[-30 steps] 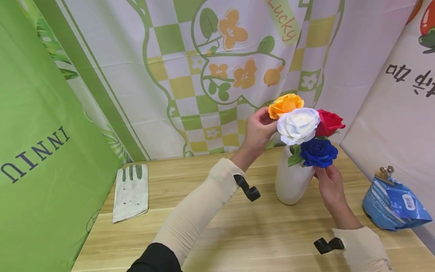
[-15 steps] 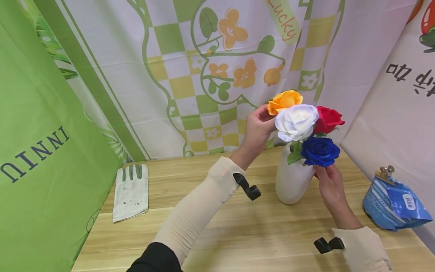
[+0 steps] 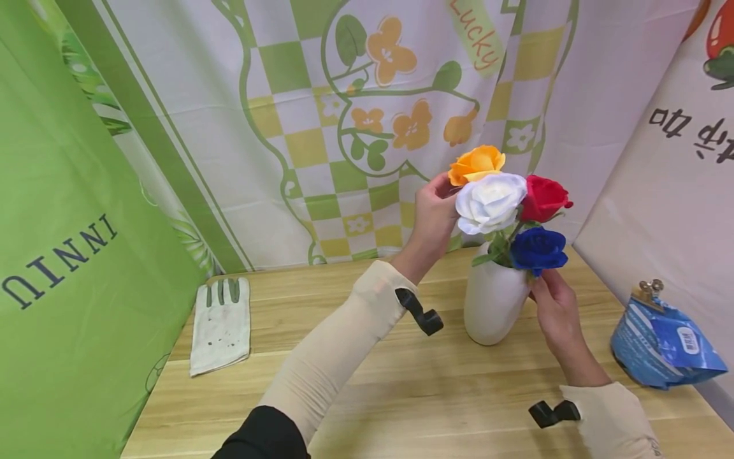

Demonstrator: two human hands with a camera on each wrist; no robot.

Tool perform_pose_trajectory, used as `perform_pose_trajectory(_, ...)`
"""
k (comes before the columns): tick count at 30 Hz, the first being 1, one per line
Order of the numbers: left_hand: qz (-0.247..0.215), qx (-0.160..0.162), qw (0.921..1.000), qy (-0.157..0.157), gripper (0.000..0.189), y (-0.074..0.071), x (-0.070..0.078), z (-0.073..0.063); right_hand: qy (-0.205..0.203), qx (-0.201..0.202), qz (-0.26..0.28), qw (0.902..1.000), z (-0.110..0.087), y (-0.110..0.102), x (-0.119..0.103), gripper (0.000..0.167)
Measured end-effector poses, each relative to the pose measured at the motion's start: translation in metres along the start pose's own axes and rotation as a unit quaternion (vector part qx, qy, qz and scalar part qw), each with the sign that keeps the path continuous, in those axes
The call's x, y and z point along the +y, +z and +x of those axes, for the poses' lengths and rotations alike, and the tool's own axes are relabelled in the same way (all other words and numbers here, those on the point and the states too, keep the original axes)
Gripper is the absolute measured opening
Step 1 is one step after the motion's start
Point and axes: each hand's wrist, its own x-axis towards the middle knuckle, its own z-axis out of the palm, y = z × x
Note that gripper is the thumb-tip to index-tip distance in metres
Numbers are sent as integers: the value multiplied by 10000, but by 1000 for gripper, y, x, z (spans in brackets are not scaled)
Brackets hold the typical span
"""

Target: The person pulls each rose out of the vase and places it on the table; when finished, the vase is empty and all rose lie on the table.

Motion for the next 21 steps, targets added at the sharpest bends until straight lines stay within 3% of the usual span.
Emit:
perform_pose_trajectory(6,6,-103,9999,95,33,1,6,1,-10,-111,17,9999,0,-2,1,42)
perform_pose_trajectory(13,10,-240,9997,-61,30,2,19,4,-71,-128,45,9999,3,0,0,36)
perform_pose_trajectory(17,-250,-313,9992,-54,30,2,25,6,-160,-232,109,9995,2,-1,1,39)
perform_pose_trajectory(21,-596,-297,9975,218,32,-1,32,9,-196,-300,98,9993,2,-2,0,39)
